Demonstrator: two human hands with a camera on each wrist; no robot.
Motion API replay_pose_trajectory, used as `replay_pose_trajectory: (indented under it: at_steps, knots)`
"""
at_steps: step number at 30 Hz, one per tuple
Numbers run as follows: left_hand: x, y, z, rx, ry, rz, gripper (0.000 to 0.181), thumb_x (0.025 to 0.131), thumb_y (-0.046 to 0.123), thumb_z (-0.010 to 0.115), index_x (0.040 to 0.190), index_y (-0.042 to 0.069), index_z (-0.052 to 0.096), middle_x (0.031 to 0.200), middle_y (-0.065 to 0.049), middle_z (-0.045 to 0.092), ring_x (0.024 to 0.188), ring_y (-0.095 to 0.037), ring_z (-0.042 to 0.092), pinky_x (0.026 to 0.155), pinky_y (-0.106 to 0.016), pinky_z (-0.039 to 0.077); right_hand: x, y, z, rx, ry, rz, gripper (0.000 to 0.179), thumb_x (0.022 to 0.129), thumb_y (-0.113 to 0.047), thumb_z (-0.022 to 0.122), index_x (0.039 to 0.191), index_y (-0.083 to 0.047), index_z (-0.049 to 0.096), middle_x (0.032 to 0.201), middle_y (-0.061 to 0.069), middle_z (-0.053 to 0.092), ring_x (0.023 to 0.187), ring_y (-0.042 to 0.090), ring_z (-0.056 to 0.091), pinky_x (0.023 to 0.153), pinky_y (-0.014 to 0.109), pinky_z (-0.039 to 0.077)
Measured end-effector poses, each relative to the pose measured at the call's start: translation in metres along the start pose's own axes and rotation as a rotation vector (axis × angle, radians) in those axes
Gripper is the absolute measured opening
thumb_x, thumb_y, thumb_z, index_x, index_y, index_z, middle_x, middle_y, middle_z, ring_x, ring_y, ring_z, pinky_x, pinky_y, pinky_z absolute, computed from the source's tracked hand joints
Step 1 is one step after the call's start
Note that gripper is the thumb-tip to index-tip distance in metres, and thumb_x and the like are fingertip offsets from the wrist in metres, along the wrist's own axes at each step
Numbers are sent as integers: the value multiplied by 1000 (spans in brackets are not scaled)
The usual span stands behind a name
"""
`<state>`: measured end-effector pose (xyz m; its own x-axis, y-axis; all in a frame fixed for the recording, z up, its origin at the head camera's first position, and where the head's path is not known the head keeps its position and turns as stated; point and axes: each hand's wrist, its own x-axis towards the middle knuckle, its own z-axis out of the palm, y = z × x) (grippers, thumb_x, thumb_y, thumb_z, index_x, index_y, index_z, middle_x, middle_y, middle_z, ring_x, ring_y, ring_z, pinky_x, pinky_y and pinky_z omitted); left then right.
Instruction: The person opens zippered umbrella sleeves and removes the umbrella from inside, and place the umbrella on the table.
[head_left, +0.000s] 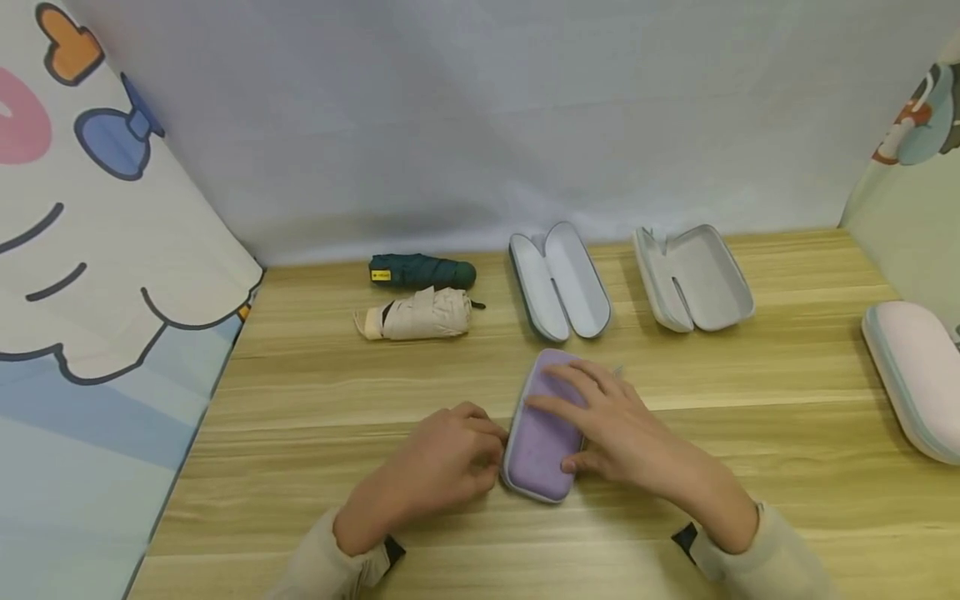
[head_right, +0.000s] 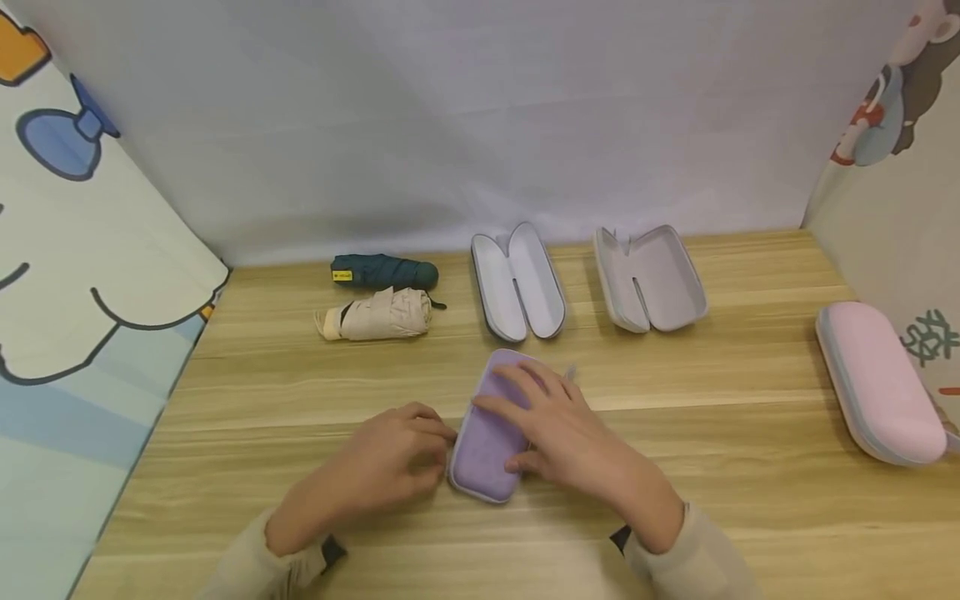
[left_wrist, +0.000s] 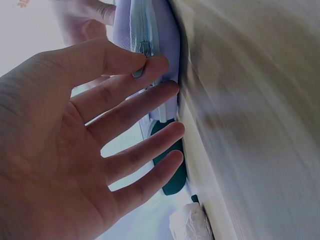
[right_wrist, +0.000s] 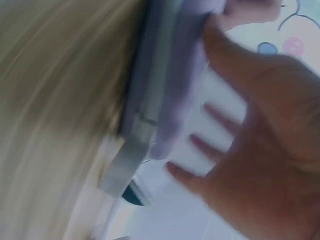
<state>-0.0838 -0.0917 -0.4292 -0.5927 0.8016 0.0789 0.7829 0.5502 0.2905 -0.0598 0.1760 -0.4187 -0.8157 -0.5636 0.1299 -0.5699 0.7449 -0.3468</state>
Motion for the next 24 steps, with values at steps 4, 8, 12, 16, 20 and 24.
replay_pose_trajectory:
  at_steps: [4,8,12,16,20,24]
  knots:
    - [0,-2,-2,23,-10,-13,4,88,21,76,85,21,79,118,5,77,113,-20,67,89,-40,58,1,8,5,-15,-30,-122,76,79,-32,88,149,-28,59,162,8,47,153,44,34,117,72,31]
    - [0,-5,-2,62,19,-20,3,88,23,77,87,20,79,115,4,76,112,-19,66,88,-40,58,2,10,7,-53,-28,-125,73,80,-39,87,147,-31,59,157,5,51,149,42,37,114,71,32]
    - [-1,-8,-2,89,60,-28,3,88,23,78,86,20,78,111,5,76,111,-18,66,85,-40,58,2,8,6,-58,-18,-96,72,78,-45,87,144,-31,62,150,6,53,145,40,39,111,72,35]
    - [-1,-11,-2,94,81,-43,4,90,24,78,87,21,77,110,5,75,110,-18,66,84,-40,57,1,7,2,-50,-25,-73,73,74,-45,91,141,-29,64,144,8,54,142,38,41,112,69,34]
    - [-1,-13,-1,117,97,-66,4,91,25,78,89,22,77,109,4,75,108,-19,66,82,-40,56,-3,5,-3,-24,-53,-41,76,73,-35,95,142,-28,62,142,9,53,139,39,43,113,68,34]
    - [-1,-15,-1,133,98,-91,4,93,25,78,91,22,78,108,4,74,108,-20,66,83,-40,55,-4,3,-3,-15,-62,-7,76,74,-33,95,142,-29,61,138,8,53,136,40,45,110,69,36]
